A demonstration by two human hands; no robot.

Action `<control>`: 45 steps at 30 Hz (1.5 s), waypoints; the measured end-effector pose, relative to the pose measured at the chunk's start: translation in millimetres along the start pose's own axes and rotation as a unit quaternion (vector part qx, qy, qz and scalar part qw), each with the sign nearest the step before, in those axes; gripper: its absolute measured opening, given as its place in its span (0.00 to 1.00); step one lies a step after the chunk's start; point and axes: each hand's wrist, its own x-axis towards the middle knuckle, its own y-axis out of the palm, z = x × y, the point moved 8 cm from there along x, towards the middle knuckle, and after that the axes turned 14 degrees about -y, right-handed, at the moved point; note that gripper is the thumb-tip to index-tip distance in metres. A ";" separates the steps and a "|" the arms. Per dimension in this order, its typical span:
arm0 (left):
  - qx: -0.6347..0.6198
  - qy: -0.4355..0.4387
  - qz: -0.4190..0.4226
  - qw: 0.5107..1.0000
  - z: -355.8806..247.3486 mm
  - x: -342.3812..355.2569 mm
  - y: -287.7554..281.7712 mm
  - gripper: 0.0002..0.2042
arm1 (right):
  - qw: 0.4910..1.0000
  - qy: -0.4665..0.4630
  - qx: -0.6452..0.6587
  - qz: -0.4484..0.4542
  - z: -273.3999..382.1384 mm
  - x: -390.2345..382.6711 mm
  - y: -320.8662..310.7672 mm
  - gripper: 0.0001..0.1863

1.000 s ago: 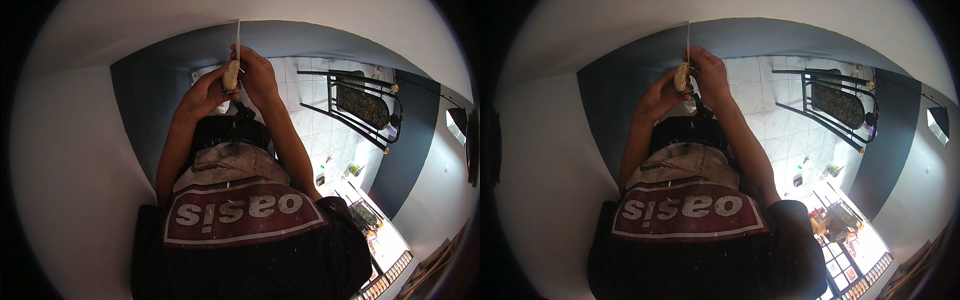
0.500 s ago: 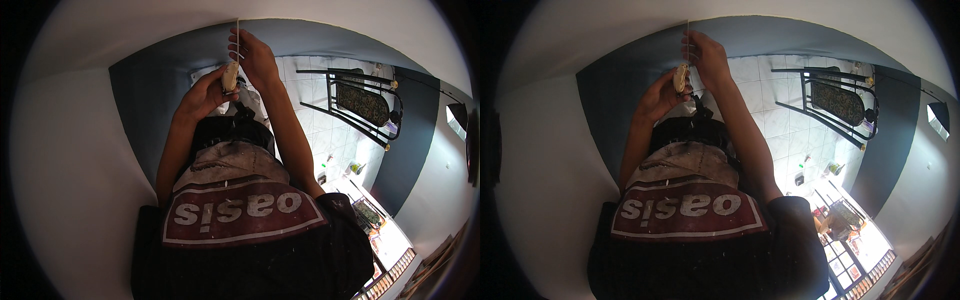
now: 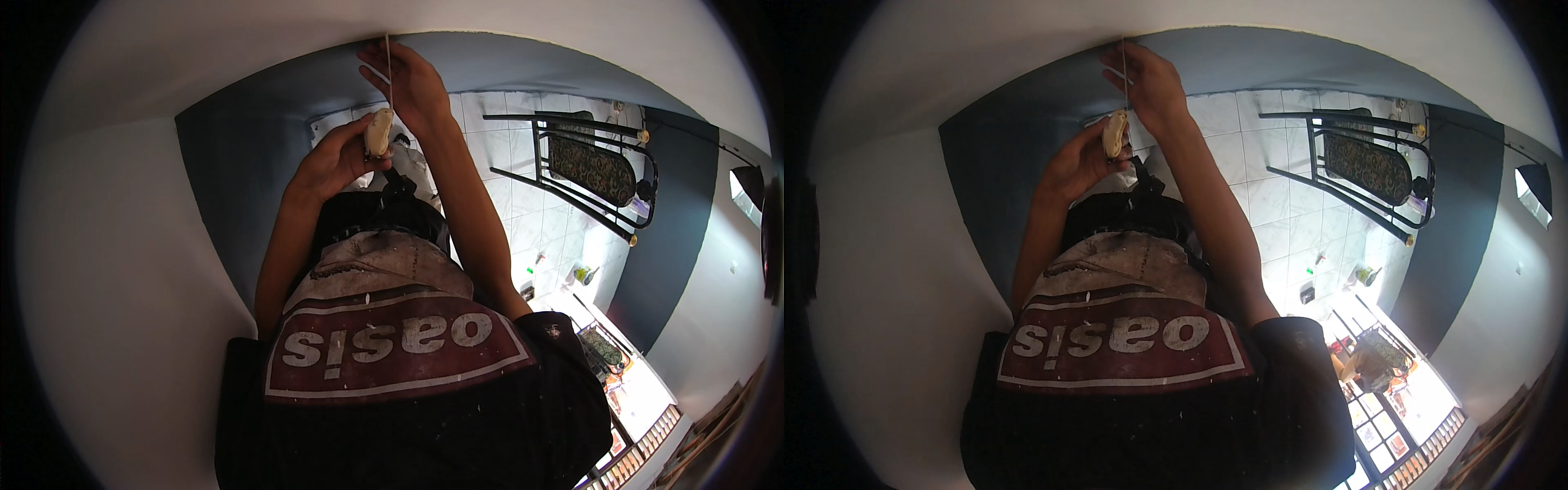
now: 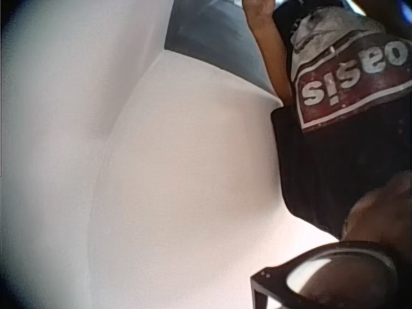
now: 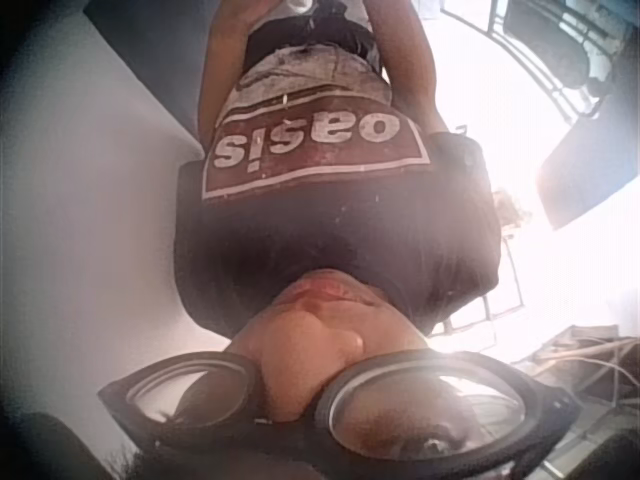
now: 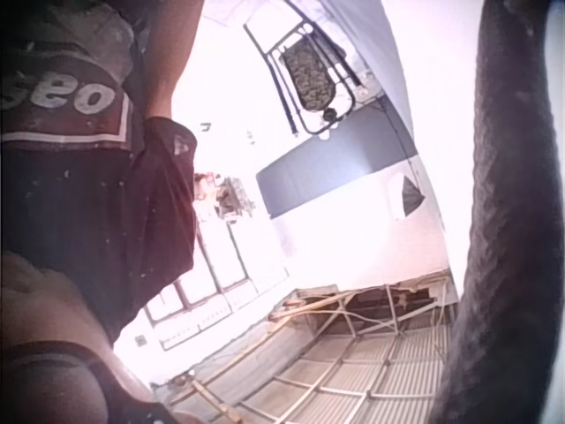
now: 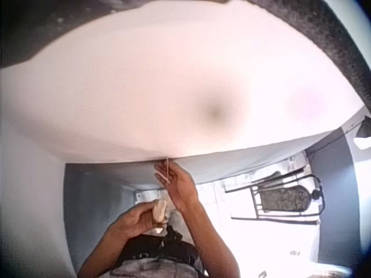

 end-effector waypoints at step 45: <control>0.006 -0.006 -0.135 0.991 41.1 34.9 36.6 0.14 | 0.996 0.074 0.008 0.040 53.5 -27.8 -52.3 0.16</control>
